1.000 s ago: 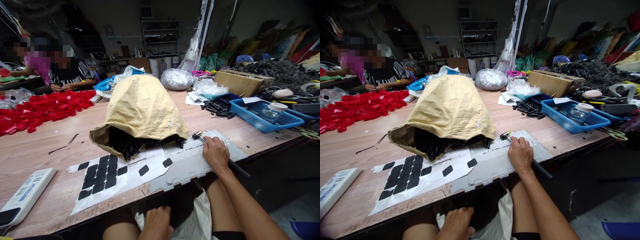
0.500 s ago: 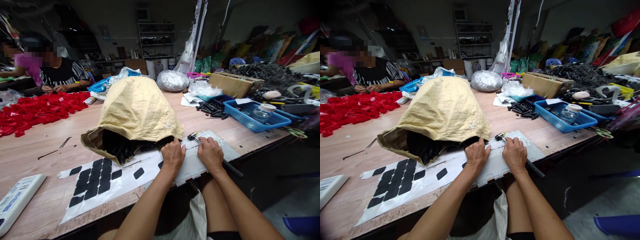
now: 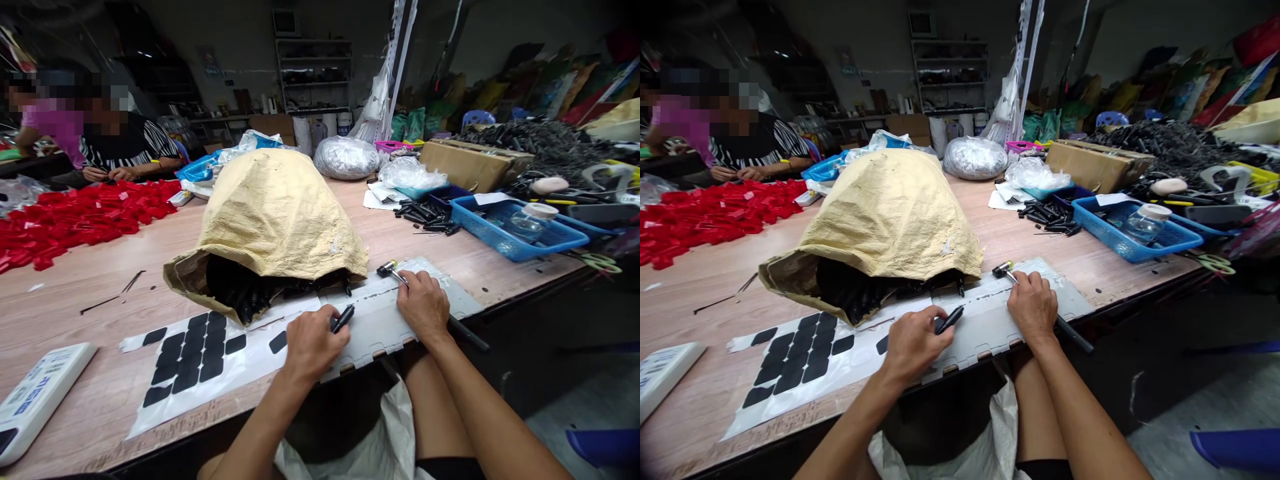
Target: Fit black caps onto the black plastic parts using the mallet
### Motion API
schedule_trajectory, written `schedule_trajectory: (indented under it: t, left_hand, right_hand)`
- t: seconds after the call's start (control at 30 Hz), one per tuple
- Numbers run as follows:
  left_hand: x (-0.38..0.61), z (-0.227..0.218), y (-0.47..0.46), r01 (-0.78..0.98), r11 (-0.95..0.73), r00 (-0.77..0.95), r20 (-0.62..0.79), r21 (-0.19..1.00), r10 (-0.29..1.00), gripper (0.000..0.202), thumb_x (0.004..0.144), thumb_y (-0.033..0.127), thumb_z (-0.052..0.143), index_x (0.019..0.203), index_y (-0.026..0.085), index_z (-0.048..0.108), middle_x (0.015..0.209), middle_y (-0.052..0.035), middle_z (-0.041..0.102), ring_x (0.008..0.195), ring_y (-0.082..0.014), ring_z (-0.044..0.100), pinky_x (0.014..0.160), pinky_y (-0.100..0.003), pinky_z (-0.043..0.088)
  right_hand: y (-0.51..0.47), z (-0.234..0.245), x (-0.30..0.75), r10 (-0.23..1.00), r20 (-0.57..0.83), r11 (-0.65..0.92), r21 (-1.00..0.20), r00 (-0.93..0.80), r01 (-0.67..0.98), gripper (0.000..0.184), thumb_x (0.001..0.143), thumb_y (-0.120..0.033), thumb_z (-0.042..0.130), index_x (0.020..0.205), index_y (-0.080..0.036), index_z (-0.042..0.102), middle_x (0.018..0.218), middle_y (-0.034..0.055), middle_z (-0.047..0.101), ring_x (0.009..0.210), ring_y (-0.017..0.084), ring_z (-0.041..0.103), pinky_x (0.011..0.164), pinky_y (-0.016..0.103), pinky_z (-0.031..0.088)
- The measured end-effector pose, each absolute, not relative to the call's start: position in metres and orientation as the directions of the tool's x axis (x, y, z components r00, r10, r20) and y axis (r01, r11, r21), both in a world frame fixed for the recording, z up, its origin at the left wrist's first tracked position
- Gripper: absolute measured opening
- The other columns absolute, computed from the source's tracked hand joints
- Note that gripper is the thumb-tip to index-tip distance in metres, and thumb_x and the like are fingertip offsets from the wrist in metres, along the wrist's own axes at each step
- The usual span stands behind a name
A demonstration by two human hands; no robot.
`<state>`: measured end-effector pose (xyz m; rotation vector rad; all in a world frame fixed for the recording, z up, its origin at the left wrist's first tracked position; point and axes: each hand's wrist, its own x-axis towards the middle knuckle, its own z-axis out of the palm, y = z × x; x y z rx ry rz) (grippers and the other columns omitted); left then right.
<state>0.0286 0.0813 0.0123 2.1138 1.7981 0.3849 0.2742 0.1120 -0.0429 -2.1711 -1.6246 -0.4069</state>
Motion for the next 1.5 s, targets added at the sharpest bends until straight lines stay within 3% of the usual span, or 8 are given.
schedule_trajectory:
  t: [0.2, 0.43, 0.6, 0.77, 0.87, 1.03, 1.27, 1.5]
  left_hand:
    - [-0.037, 0.001, 0.083, 0.789, -0.356, 0.362, 0.090, 0.500, 0.928, 0.014, 0.077, 0.026, 0.075, 0.091, 0.027, 0.077, 0.070, 0.0003, 0.061, 0.079, -0.0206, 0.056, 0.073, -0.030, 0.036]
    - [-0.037, -0.021, 0.089, 0.652, -0.364, 0.319, 0.194, 0.665, 0.928, 0.013, 0.080, 0.029, 0.077, 0.092, 0.024, 0.075, 0.088, -0.0025, 0.066, 0.093, -0.0231, 0.053, 0.084, -0.034, 0.038]
    - [-0.039, -0.020, 0.090, 0.615, -0.336, 0.306, 0.176, 0.714, 0.935, 0.010, 0.078, 0.025, 0.077, 0.086, 0.023, 0.073, 0.087, -0.0014, 0.070, 0.092, -0.0229, 0.053, 0.084, -0.035, 0.039]
    - [-0.038, -0.018, 0.090, 0.604, -0.308, 0.286, 0.161, 0.735, 0.945, 0.011, 0.074, 0.025, 0.081, 0.082, 0.022, 0.073, 0.083, -0.0015, 0.069, 0.090, -0.0229, 0.054, 0.083, -0.035, 0.039]
    - [-0.039, -0.020, 0.090, 0.606, -0.299, 0.277, 0.157, 0.738, 0.948, 0.012, 0.073, 0.025, 0.083, 0.080, 0.022, 0.074, 0.082, -0.0016, 0.068, 0.089, -0.0226, 0.054, 0.082, -0.035, 0.038]
    - [-0.041, -0.025, 0.091, 0.577, -0.312, 0.277, 0.178, 0.755, 0.944, 0.012, 0.074, 0.025, 0.083, 0.082, 0.022, 0.075, 0.081, -0.0009, 0.066, 0.090, -0.0218, 0.054, 0.082, -0.033, 0.038]
    - [-0.041, -0.022, 0.091, 0.613, -0.303, 0.280, 0.158, 0.729, 0.947, 0.018, 0.075, 0.028, 0.082, 0.068, 0.020, 0.067, 0.078, -0.0003, 0.061, 0.087, -0.0204, 0.052, 0.079, -0.032, 0.038]
    - [-0.041, -0.023, 0.091, 0.588, -0.306, 0.285, 0.163, 0.748, 0.945, 0.012, 0.074, 0.027, 0.084, 0.079, 0.021, 0.075, 0.081, -0.0005, 0.065, 0.090, -0.0211, 0.054, 0.082, -0.033, 0.039]
  right_hand:
    - [0.111, -0.044, 0.275, 0.842, 0.461, -0.248, -0.131, 0.281, 0.960, 0.030, 0.096, -0.025, 0.054, 0.122, -0.024, 0.069, 0.102, 0.0087, 0.064, 0.091, 0.023, 0.053, 0.071, 0.034, 0.028]
    - [0.116, -0.044, 0.278, 0.861, 0.414, -0.253, -0.154, 0.295, 0.955, 0.030, 0.099, -0.032, 0.051, 0.120, -0.023, 0.071, 0.104, 0.0103, 0.065, 0.093, 0.024, 0.055, 0.072, 0.035, 0.033]
    - [0.112, -0.029, 0.282, 0.873, 0.344, -0.233, -0.333, 0.347, 0.914, 0.030, 0.099, -0.030, 0.048, 0.116, -0.022, 0.072, 0.106, 0.0104, 0.067, 0.093, 0.025, 0.060, 0.073, 0.036, 0.039]
    - [0.075, -0.001, 0.246, 0.808, 0.503, 0.143, -0.671, 0.306, 0.727, 0.028, 0.099, -0.034, 0.052, 0.115, -0.020, 0.070, 0.109, 0.0085, 0.070, 0.101, 0.023, 0.064, 0.086, 0.035, 0.049]
    - [0.049, 0.005, 0.208, 0.859, 0.492, 0.330, -0.744, 0.142, 0.582, 0.027, 0.101, -0.034, 0.052, 0.117, -0.021, 0.069, 0.107, 0.0063, 0.069, 0.102, 0.020, 0.065, 0.090, 0.031, 0.050]
    - [0.026, -0.006, 0.165, 0.891, 0.447, 0.405, -0.701, -0.080, 0.588, 0.030, 0.103, -0.027, 0.048, 0.126, -0.022, 0.067, 0.097, 0.0047, 0.066, 0.092, 0.017, 0.064, 0.083, 0.029, 0.050]
    - [0.020, -0.020, 0.151, 0.877, 0.453, 0.417, -0.550, -0.161, 0.723, 0.039, 0.103, -0.019, 0.044, 0.135, -0.027, 0.064, 0.087, 0.0034, 0.062, 0.082, 0.018, 0.061, 0.074, 0.028, 0.049]
    - [0.021, -0.014, 0.157, 0.873, 0.479, 0.397, -0.588, -0.092, 0.704, 0.038, 0.104, -0.022, 0.044, 0.136, -0.027, 0.063, 0.093, 0.0047, 0.064, 0.085, 0.018, 0.063, 0.079, 0.029, 0.050]
